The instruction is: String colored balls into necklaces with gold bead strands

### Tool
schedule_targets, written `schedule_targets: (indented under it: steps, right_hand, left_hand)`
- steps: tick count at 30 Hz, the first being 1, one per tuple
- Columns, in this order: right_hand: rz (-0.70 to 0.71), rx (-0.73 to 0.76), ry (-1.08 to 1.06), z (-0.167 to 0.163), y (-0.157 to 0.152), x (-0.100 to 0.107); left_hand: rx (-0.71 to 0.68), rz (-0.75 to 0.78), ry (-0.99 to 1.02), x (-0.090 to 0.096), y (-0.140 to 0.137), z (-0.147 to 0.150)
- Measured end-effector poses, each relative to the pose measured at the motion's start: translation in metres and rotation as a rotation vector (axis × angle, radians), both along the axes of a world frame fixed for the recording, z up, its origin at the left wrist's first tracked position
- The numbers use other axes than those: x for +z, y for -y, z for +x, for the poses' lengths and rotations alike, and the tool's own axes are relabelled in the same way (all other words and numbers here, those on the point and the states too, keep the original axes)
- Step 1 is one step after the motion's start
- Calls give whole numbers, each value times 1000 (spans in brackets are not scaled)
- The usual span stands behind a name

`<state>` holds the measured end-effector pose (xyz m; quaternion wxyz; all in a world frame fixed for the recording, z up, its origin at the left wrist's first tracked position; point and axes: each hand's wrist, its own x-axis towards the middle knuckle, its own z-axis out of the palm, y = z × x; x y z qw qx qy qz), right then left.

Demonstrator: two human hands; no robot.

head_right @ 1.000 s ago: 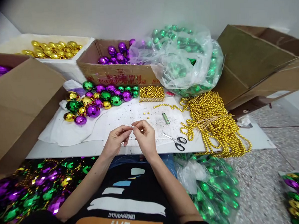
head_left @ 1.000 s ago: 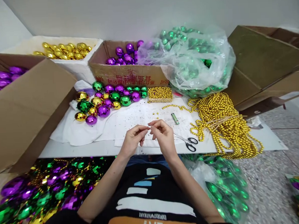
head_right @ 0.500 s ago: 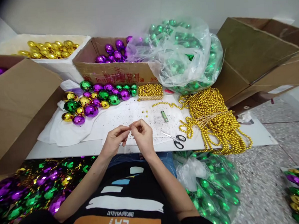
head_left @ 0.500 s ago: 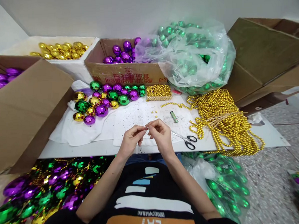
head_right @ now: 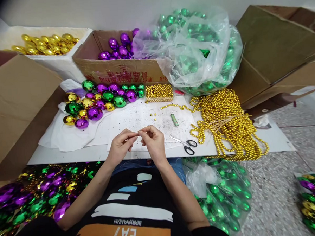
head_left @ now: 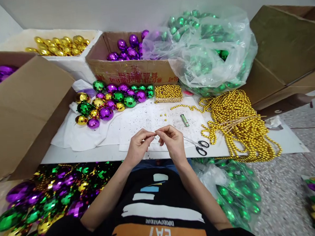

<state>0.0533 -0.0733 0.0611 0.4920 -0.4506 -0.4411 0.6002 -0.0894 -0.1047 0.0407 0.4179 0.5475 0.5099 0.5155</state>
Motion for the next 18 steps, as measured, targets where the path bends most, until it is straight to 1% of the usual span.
schedule_targets:
  steps: [6, 9, 11, 14, 16, 18]
  right_hand:
    - [14, 25, -12, 1, 4, -1]
    - [32, 9, -90, 2, 6, 3]
    - [26, -17, -148, 8, 4, 9]
    - [-30, -18, -260, 37, -1, 20]
    - [-73, -19, -377, 70, -3, 27]
    - [-58, -90, -452, 109, 1, 31]
  left_hand:
    - [-3, 110, -205, 2, 4, -4]
    - [-14, 153, -273, 3, 8, -7]
    - [-28, 146, -280, 2, 11, -9]
    - [-42, 102, -272, -1, 17, -16]
    - [-23, 93, -296, -5, 21, -23]
    - [28, 102, -342, -9, 22, -32]
